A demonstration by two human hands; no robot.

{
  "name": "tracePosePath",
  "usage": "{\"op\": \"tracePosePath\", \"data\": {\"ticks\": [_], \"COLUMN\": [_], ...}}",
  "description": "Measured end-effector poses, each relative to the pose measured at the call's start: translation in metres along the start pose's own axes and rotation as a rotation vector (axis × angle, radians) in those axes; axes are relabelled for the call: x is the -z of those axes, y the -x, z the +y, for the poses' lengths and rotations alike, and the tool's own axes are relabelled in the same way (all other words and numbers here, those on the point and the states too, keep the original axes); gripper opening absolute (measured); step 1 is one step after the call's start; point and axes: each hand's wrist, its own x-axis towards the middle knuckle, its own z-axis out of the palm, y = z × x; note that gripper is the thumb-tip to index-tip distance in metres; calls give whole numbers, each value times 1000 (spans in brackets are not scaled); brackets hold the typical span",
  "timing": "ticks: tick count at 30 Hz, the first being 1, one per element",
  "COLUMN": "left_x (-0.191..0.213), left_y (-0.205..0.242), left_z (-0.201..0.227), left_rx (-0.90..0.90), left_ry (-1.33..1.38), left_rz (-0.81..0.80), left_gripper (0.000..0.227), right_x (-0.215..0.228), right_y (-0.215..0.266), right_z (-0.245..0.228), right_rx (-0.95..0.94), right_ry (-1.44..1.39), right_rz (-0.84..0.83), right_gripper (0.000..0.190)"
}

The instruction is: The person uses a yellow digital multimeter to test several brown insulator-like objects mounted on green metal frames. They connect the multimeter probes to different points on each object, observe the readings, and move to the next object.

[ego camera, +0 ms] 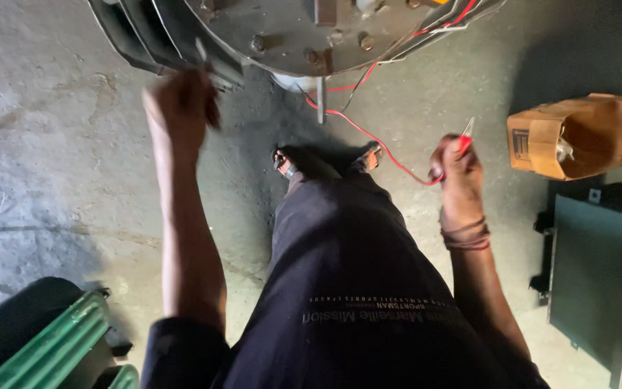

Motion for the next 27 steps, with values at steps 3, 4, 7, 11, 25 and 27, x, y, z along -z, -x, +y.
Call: {"op": "tracePosePath", "data": {"ticks": [3, 4, 7, 11, 25, 27], "left_x": [-45, -72, -155, -227, -223, -229], "left_y": [78, 92, 135, 123, -95, -126], "left_z": [0, 1, 27, 65, 136, 162], "left_rx": [253, 485, 124, -53, -684, -341], "left_ry": [170, 829, 153, 284, -1005, -1139], "left_rz": [-145, -162, -240, -264, -336, -644], "left_gripper": [20, 33, 29, 29, 107, 117], "right_x": [3, 3, -3, 0, 186, 194], "right_y": [0, 2, 0, -20, -53, -61], "right_z": [15, 18, 18, 12, 12, 8], "right_rx": [25, 30, 7, 181, 69, 96], "right_ry": [29, 13, 74, 3, -111, -89], "right_rz": [-138, -194, -384, -479, -144, -133], "right_gripper": [38, 40, 37, 41, 37, 32]}}
